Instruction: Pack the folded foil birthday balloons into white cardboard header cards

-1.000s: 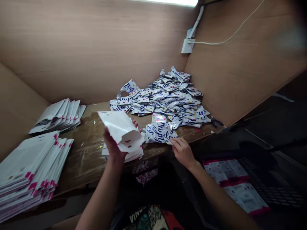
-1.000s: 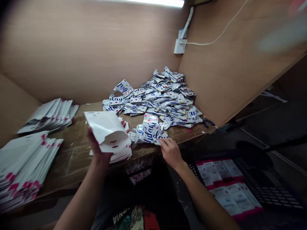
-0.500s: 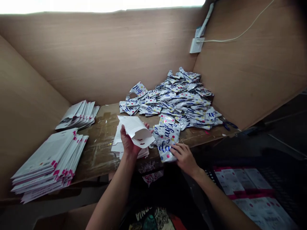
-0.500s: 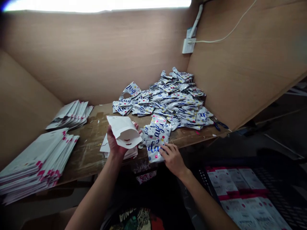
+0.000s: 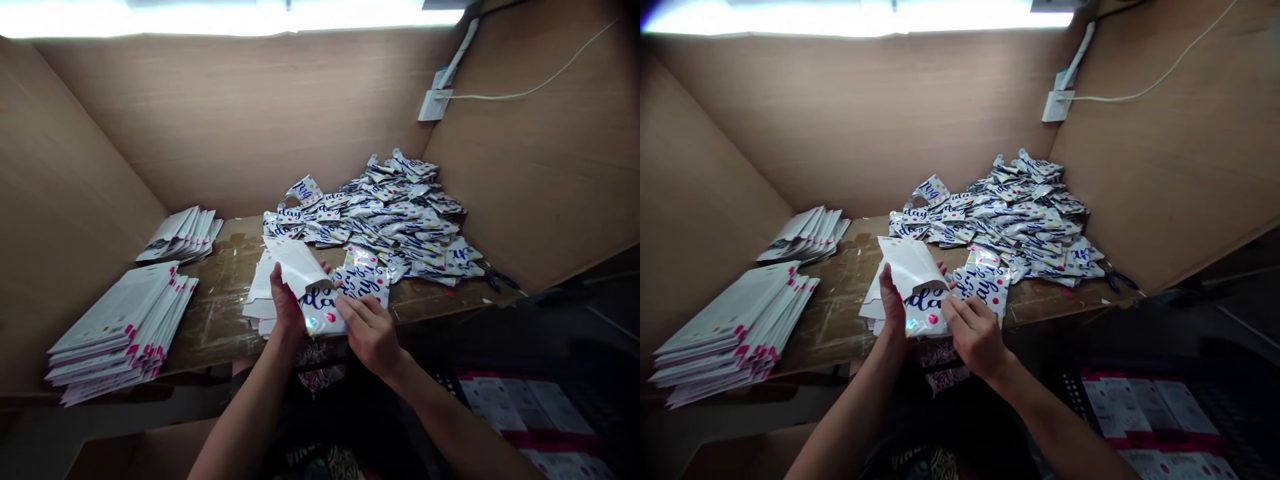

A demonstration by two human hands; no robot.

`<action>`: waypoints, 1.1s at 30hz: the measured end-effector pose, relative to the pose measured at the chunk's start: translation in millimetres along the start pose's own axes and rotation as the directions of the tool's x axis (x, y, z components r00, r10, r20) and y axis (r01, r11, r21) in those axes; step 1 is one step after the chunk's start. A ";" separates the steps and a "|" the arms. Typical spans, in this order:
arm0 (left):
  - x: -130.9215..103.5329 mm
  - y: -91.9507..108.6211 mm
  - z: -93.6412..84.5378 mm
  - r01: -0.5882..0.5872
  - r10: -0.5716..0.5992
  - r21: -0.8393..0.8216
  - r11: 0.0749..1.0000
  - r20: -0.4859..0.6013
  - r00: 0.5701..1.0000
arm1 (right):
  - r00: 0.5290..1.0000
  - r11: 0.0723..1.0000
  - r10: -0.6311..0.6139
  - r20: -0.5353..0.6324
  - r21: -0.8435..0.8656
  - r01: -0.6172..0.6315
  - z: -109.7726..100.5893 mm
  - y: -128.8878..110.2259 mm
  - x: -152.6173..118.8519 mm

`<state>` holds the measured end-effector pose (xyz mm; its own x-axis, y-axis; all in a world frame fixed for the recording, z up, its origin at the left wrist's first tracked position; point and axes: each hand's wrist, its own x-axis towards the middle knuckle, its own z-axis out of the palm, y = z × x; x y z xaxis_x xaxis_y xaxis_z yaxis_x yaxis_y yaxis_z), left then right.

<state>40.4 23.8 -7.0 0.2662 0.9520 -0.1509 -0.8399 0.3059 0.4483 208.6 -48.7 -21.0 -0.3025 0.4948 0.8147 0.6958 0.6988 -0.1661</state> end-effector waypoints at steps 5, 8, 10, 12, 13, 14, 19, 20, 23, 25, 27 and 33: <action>-4.5 12.1 -5.6 0.017 -0.019 -0.091 0.996 -0.027 0.999 | 0.993 0.995 -0.019 -0.113 0.100 0.031 28.0 -9.8 0.3; -4.6 22.1 -15.0 -0.031 0.026 -0.126 0.992 -0.041 0.999 | 1.000 0.996 0.019 -0.007 0.093 -0.018 39.2 -14.2 -1.9; -3.8 28.0 -22.1 -0.057 0.053 -0.136 0.989 -0.030 0.998 | 1.000 0.992 0.017 0.021 0.127 -0.019 45.5 -15.3 -3.1; -3.2 32.6 -27.7 -0.071 0.071 -0.138 0.988 -0.003 0.997 | 1.000 0.985 -0.004 0.005 0.172 0.003 51.9 -14.8 -2.0; -3.2 34.7 -29.7 -0.072 0.074 -0.135 0.988 0.013 0.997 | 1.000 0.985 -0.011 0.011 0.173 0.009 55.0 -13.9 -0.4; -3.5 36.8 -31.1 -0.073 0.077 -0.130 0.989 0.024 0.997 | 0.999 0.988 -0.012 0.035 0.155 0.006 57.7 -12.6 1.6; -7.4 47.4 -33.6 -0.125 0.125 -0.096 0.987 -0.005 0.992 | 0.982 0.998 0.053 0.182 0.023 -0.058 59.3 -4.1 11.1; -8.0 48.1 -33.6 -0.146 0.145 -0.091 0.985 -0.015 0.989 | 0.977 0.998 0.063 0.203 0.005 -0.065 57.7 -3.6 12.8; -7.2 44.6 -31.9 -0.181 0.179 -0.077 0.981 -0.031 0.983 | 0.958 0.994 0.100 0.269 -0.078 -0.082 53.8 -7.0 19.8; -5.1 40.6 -30.0 -0.178 0.175 -0.070 0.982 -0.040 0.984 | 0.940 0.987 0.135 0.314 -0.130 -0.098 52.8 -12.4 26.1; -2.9 39.8 -28.8 -0.179 0.175 -0.075 0.981 -0.054 0.983 | 0.929 0.988 0.126 0.347 -0.126 -0.087 52.2 -18.0 31.2; -1.8 50.8 -31.5 -0.149 0.144 -0.049 0.988 -0.091 0.985 | 0.924 0.972 -0.209 0.321 0.167 0.162 59.2 -24.2 30.7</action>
<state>-17.7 37.4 -11.7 0.0980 0.9815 -0.1645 -0.8922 0.1598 0.4223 144.0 -19.9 -24.8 -0.6338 0.4765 0.6093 0.5185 0.8463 -0.1225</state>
